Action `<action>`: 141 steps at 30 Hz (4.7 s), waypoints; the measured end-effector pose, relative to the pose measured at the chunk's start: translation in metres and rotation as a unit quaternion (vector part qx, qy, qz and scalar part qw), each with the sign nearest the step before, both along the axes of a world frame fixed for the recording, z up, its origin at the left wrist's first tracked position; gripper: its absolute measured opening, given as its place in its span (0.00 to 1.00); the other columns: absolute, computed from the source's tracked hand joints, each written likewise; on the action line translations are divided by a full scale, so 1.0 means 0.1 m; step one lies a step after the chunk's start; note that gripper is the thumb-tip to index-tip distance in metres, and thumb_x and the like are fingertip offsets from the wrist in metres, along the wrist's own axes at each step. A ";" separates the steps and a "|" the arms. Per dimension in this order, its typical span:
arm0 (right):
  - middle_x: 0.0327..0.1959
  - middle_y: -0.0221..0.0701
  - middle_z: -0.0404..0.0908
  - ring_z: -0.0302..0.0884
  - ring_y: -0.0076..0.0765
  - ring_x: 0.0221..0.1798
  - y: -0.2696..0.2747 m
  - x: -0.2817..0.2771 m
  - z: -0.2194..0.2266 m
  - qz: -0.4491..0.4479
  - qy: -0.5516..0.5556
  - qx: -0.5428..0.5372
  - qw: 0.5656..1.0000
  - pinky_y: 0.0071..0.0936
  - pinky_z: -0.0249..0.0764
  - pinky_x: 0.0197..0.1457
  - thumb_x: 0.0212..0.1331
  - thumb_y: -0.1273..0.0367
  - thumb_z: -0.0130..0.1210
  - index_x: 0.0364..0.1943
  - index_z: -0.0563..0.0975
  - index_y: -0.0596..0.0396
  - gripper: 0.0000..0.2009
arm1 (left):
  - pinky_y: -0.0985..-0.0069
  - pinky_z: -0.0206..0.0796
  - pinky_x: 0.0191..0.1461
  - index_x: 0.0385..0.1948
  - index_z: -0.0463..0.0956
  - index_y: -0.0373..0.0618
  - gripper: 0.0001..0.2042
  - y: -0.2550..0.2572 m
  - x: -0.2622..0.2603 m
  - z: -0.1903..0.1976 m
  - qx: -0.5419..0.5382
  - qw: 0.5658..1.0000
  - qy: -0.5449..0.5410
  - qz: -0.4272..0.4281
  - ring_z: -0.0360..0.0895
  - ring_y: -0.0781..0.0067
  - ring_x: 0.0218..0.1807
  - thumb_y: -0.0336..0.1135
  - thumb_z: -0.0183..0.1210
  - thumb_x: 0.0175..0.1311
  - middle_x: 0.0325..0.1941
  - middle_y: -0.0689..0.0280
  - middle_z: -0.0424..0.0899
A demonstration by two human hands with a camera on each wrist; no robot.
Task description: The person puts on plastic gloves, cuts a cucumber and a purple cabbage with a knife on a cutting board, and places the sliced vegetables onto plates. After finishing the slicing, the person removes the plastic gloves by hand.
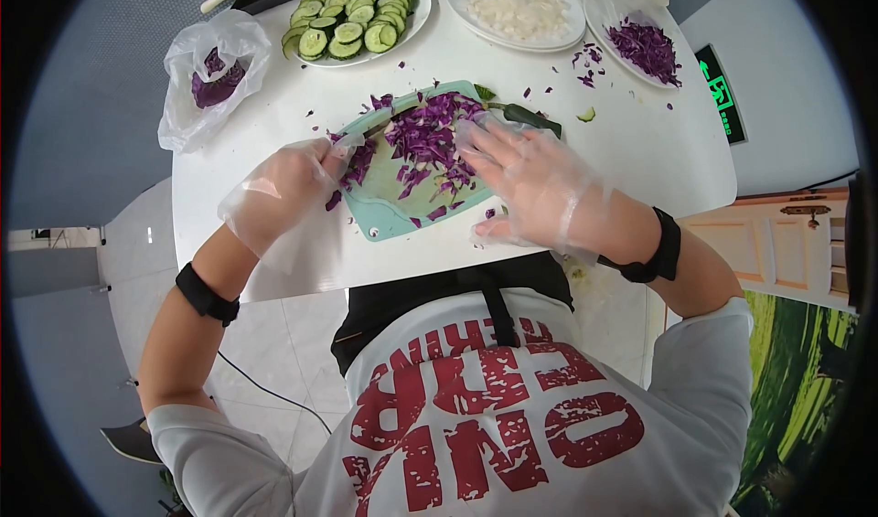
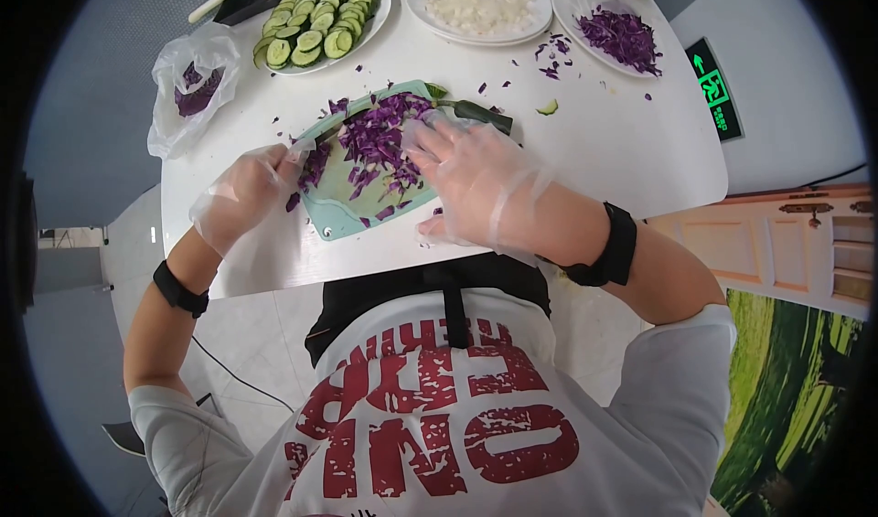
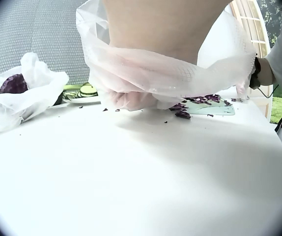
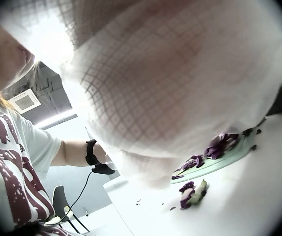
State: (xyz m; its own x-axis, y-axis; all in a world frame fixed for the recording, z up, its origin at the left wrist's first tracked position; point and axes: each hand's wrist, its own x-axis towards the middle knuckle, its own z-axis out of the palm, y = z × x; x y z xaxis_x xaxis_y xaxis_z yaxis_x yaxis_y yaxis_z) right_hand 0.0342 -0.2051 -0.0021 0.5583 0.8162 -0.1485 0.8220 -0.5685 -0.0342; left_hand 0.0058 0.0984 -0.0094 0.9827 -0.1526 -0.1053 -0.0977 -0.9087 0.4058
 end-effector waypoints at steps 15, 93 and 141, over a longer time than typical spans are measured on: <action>0.71 0.43 0.61 0.58 0.44 0.74 0.06 0.06 -0.02 0.026 -0.022 0.066 0.997 0.36 0.61 0.71 0.61 0.45 0.52 0.63 0.68 0.65 0.38 | 0.61 0.63 0.31 0.27 0.70 0.37 0.14 -0.02 -0.36 0.07 0.037 0.999 -0.031 -0.020 0.69 0.46 0.24 0.37 0.52 0.71 0.20 0.48 0.69; 0.64 0.36 0.73 0.63 0.40 0.69 0.50 0.00 0.02 0.066 0.046 0.082 0.993 0.42 0.53 0.74 0.50 0.50 0.63 0.56 0.74 0.60 0.34 | 0.56 0.68 0.30 0.28 0.74 0.41 0.15 -0.21 -0.20 0.04 0.108 0.994 0.016 -0.017 0.77 0.45 0.24 0.41 0.50 0.73 0.18 0.48 0.76; 0.67 0.35 0.67 0.58 0.40 0.73 0.56 0.18 0.06 0.071 0.069 0.076 0.992 0.43 0.55 0.73 0.49 0.50 0.65 0.61 0.71 0.59 0.37 | 0.57 0.73 0.32 0.29 0.78 0.43 0.22 -0.05 -0.16 0.01 0.076 0.994 0.076 -0.002 0.80 0.47 0.24 0.50 0.43 0.74 0.18 0.51 0.78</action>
